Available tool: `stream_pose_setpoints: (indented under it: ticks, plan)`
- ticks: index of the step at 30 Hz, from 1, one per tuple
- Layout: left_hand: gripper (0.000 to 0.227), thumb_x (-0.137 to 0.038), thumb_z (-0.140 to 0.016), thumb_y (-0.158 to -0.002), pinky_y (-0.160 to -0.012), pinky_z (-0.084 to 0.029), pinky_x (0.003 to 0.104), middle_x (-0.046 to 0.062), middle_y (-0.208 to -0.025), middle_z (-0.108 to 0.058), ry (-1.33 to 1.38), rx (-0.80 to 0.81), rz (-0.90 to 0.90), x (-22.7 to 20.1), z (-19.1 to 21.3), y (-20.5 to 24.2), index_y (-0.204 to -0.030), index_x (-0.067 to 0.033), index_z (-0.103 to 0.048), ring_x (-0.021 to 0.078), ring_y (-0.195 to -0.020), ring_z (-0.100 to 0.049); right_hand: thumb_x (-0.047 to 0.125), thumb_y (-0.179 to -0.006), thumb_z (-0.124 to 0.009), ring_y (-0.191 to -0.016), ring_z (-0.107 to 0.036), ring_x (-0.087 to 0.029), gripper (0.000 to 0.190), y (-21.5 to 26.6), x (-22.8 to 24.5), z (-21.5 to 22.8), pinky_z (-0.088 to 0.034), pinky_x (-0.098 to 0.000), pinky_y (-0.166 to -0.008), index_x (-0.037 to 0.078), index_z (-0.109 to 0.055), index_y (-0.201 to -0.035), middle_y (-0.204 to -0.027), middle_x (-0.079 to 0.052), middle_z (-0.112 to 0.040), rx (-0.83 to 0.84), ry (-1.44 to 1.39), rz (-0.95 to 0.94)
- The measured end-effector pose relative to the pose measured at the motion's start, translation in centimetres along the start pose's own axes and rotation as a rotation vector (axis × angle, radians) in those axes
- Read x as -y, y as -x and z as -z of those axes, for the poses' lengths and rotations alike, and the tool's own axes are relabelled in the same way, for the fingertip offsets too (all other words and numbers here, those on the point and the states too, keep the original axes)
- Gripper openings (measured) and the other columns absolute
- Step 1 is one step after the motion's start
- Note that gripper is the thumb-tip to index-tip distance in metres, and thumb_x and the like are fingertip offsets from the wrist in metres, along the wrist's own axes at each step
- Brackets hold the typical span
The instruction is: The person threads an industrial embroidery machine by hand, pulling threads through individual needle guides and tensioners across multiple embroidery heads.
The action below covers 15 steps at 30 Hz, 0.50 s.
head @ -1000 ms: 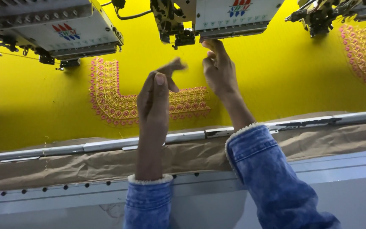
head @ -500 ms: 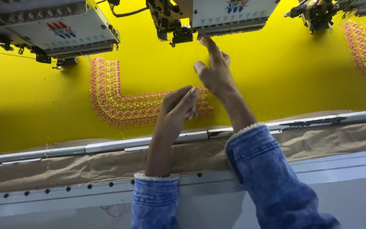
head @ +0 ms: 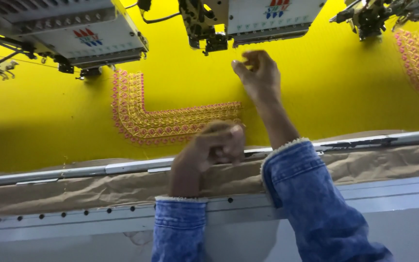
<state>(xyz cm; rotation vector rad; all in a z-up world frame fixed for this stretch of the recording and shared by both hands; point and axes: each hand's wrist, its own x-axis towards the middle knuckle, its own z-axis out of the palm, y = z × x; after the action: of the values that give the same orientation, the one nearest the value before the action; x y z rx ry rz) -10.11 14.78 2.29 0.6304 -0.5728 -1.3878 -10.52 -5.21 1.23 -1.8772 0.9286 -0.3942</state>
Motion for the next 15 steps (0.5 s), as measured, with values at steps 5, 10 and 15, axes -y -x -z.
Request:
stream_pose_setpoints:
  ticks: [5,10,15]
  plan:
    - [0.036,-0.02,-0.064,-0.095,-0.047,-0.052,0.028,-0.001,-0.051,-0.037,0.011,0.008,0.092,-0.9,-3.3,1.2,-0.064,-0.0044,-0.054,0.0074,-0.045,-0.045,0.029,-0.09,-0.071,-0.07,-0.069,-0.013,0.016,1.9,1.8,1.9,-0.063,-0.0272,-0.06,0.013,-0.074,-0.095,-0.078,-0.004,-0.07,0.06,-0.172,-0.064]
    - [0.038,-0.014,-0.059,-0.097,-0.05,-0.053,0.037,0.007,-0.045,-0.038,0.101,0.054,-0.064,0.1,-1.8,0.8,-0.062,0.0009,-0.054,0.0196,-0.041,-0.05,0.028,-0.08,-0.078,-0.066,-0.067,-0.011,0.019,3.2,5.8,3.4,-0.063,-0.0266,-0.066,0.013,-0.067,-0.075,-0.072,0.0,-0.062,0.002,-0.623,-0.303]
    - [0.037,-0.015,-0.052,-0.099,-0.055,-0.047,0.03,0.009,-0.047,-0.044,0.034,0.063,-0.235,0.1,-0.1,0.7,-0.065,-0.0023,-0.056,0.0216,-0.046,-0.057,0.037,-0.082,-0.079,-0.072,-0.071,-0.017,0.029,2.4,8.0,0.8,-0.065,-0.031,-0.068,0.011,-0.075,-0.094,-0.088,-0.01,-0.073,-0.059,-0.491,-0.099]
